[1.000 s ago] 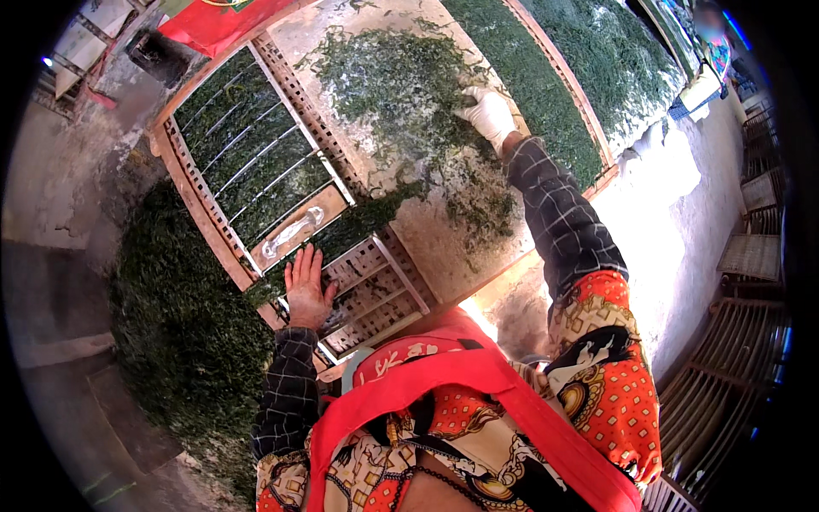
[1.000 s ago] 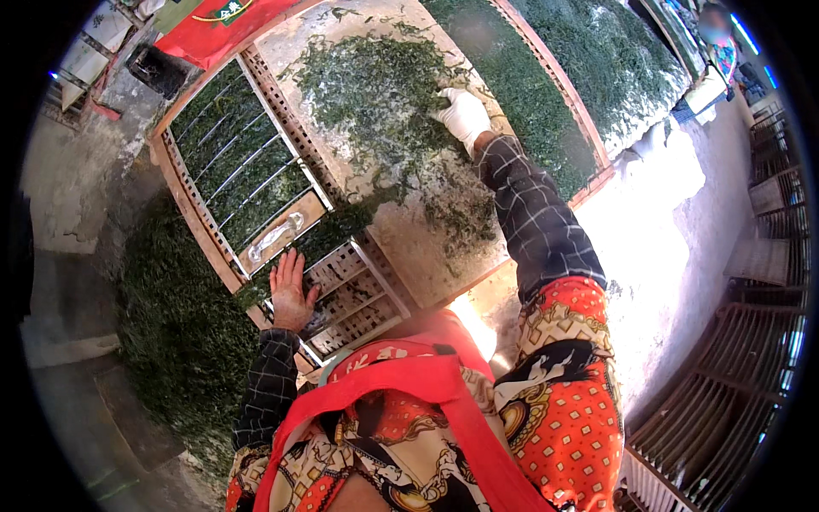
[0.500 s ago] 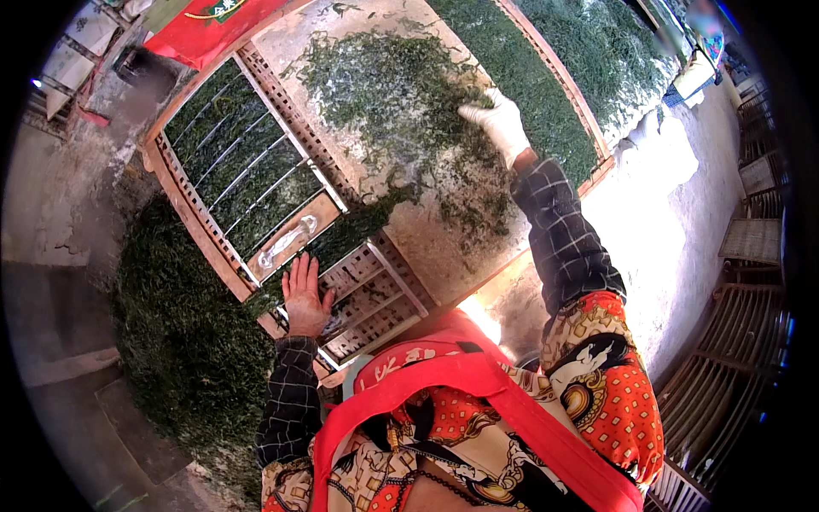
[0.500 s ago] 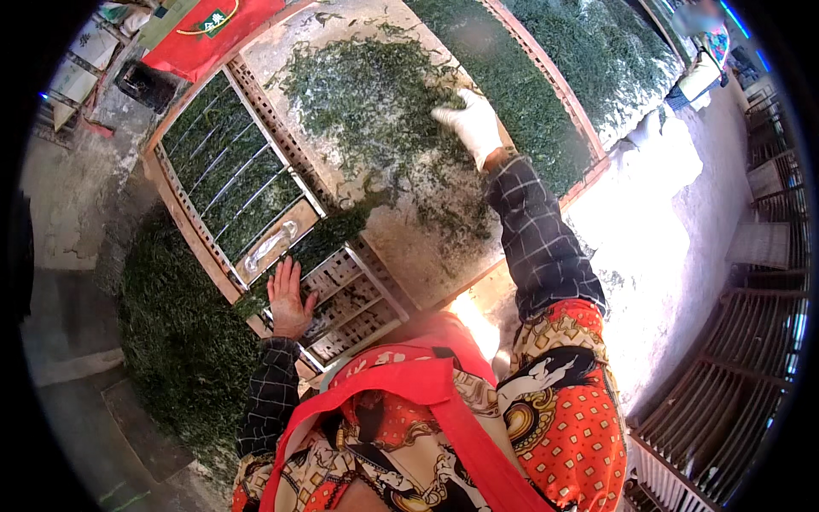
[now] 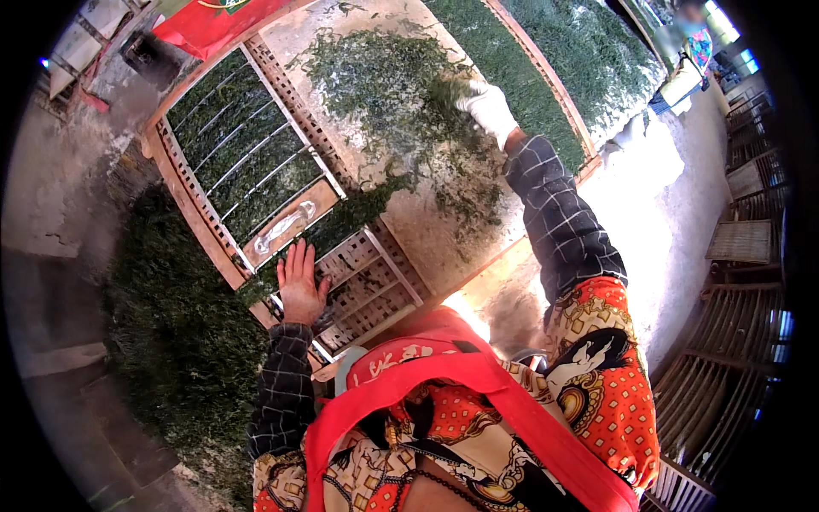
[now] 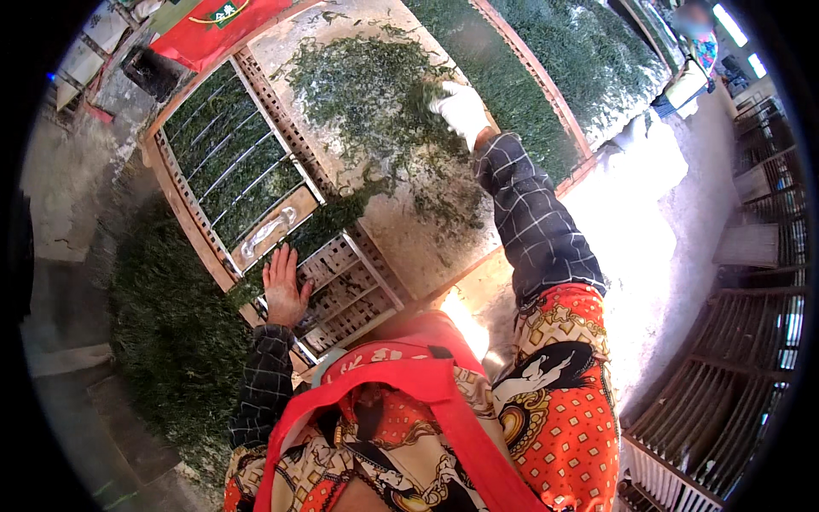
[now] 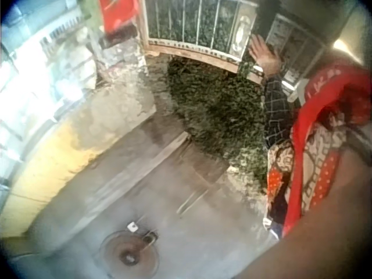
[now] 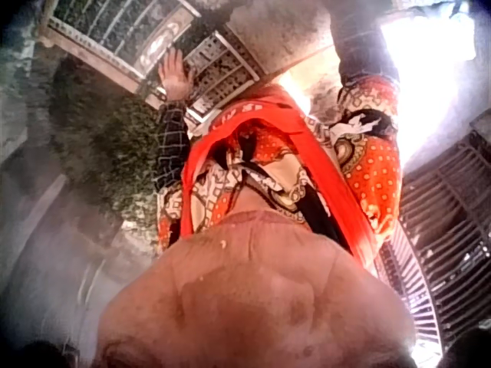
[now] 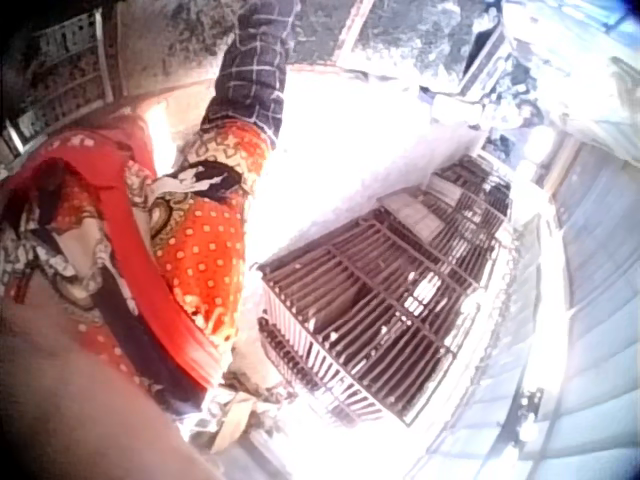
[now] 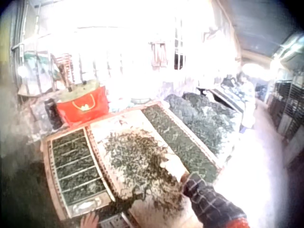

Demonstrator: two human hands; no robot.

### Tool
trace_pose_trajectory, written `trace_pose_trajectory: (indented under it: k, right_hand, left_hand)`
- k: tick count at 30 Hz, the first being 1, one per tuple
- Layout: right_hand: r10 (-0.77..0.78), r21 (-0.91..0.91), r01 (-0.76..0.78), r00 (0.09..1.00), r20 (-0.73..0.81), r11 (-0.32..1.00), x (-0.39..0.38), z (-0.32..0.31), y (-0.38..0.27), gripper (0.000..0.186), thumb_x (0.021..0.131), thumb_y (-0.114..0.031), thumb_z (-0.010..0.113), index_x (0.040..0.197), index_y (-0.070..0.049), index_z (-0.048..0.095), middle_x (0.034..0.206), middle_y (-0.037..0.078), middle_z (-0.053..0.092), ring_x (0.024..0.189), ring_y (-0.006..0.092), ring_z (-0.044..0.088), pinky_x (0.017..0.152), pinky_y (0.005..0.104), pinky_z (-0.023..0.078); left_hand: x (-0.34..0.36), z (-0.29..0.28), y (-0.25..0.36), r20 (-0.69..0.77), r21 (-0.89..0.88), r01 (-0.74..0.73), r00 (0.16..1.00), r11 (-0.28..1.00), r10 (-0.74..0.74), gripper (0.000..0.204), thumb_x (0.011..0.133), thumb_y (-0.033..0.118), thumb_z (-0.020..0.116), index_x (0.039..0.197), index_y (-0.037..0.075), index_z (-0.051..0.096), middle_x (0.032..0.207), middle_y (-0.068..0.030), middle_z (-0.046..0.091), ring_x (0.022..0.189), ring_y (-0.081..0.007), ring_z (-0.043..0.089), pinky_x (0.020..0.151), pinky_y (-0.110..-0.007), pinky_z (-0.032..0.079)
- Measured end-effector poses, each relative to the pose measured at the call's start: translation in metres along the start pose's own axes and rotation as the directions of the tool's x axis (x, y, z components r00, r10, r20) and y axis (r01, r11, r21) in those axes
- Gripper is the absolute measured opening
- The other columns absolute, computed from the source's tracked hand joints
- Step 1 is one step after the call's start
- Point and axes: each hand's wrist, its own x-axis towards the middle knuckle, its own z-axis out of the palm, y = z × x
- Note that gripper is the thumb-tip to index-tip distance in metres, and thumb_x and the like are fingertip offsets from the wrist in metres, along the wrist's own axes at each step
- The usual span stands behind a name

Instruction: The person processes tea leaves by spreading them onto a wooden drying tray, smoothing them with their hands, and adding more leaves from a pile.

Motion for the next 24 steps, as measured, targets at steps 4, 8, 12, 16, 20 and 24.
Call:
trace_pose_trajectory:
  k: [4, 8, 12, 16, 20, 24]
  right_hand:
    - [-0.19, -0.197, 0.18, 0.981, -0.038, 0.964, 0.023, -0.015, 0.024, 0.042, 0.075, -0.013, 0.079, 0.115, -0.004, 0.067, 0.077, 0.005, 0.066, 0.06, 0.0132, 0.056, 0.055, 0.0311, 0.048]
    - [-0.017, 0.022, 0.019, 0.996, -0.082, 1.0, 0.011, -0.02, -0.018, 0.046, 0.077, -0.013, 0.079, 0.119, -0.003, 0.065, 0.077, 0.001, 0.063, 0.059, 0.0125, 0.054, 0.047, 0.0308, 0.044]
    - [-0.045, 0.2, 0.083, 0.981, -0.186, 0.976, 0.002, -0.027, -0.041, 0.046, 0.079, -0.011, 0.076, 0.12, 0.004, 0.061, 0.077, 0.006, 0.067, 0.057, 0.0106, 0.057, 0.042, 0.0282, 0.042]
    - [-0.119, 0.143, 0.153, 0.969, -0.217, 0.978, -0.026, -0.042, -0.08, 0.048, 0.074, -0.016, 0.079, 0.117, 0.002, 0.065, 0.083, 0.012, 0.071, 0.063, 0.0172, 0.064, 0.053, 0.0319, 0.05]
    - [-0.251, -0.362, 0.151, 0.935, -0.249, 0.92, -0.016, -0.039, -0.072, 0.057, 0.07, -0.025, 0.077, 0.12, 0.0, 0.064, 0.112, 0.019, 0.068, 0.105, 0.0292, 0.066, 0.091, 0.0316, 0.048]
    - [-0.259, -0.468, 0.177, 0.959, -0.116, 0.866, -0.022, -0.028, -0.081, 0.047, 0.073, -0.028, 0.072, 0.112, -0.003, 0.069, 0.111, 0.022, 0.067, 0.104, 0.035, 0.064, 0.089, 0.0366, 0.05]
  left_hand:
    - [0.001, 0.007, 0.005, -0.019, -0.062, -0.041, 0.999, 0.997, 0.04, 0.074, 0.079, 0.02, 0.071, 0.144, 0.006, 0.038, 0.155, -0.0107, 0.03, 0.144, -0.0303, 0.026, 0.116, -0.051, 0.017]
    - [0.002, 0.009, -0.002, -0.026, -0.052, -0.045, 0.999, 0.998, 0.044, 0.075, 0.08, 0.022, 0.071, 0.145, 0.007, 0.037, 0.156, -0.01, 0.027, 0.145, -0.029, 0.023, 0.117, -0.05, 0.016]
    - [-0.003, 0.008, -0.003, -0.002, -0.073, -0.046, 0.999, 0.996, 0.046, 0.074, 0.082, 0.024, 0.069, 0.147, 0.007, 0.035, 0.157, -0.01, 0.025, 0.146, -0.029, 0.021, 0.118, -0.051, 0.015]
    - [-0.007, 0.003, -0.003, 0.03, -0.083, -0.025, 0.999, 0.996, 0.028, 0.075, 0.083, 0.023, 0.067, 0.148, 0.007, 0.032, 0.158, -0.0103, 0.023, 0.146, -0.0288, 0.02, 0.118, -0.051, 0.014]
    - [-0.009, 0.007, -0.003, 0.011, -0.097, -0.043, 0.999, 0.994, 0.044, 0.076, 0.083, 0.024, 0.068, 0.148, 0.007, 0.033, 0.158, -0.0101, 0.024, 0.146, -0.0286, 0.02, 0.118, -0.05, 0.015]
    - [-0.009, 0.009, -0.013, 0.003, -0.099, -0.051, 0.999, 0.994, 0.051, 0.076, 0.083, 0.024, 0.068, 0.148, 0.008, 0.033, 0.158, -0.0101, 0.025, 0.146, -0.0284, 0.021, 0.117, -0.05, 0.016]
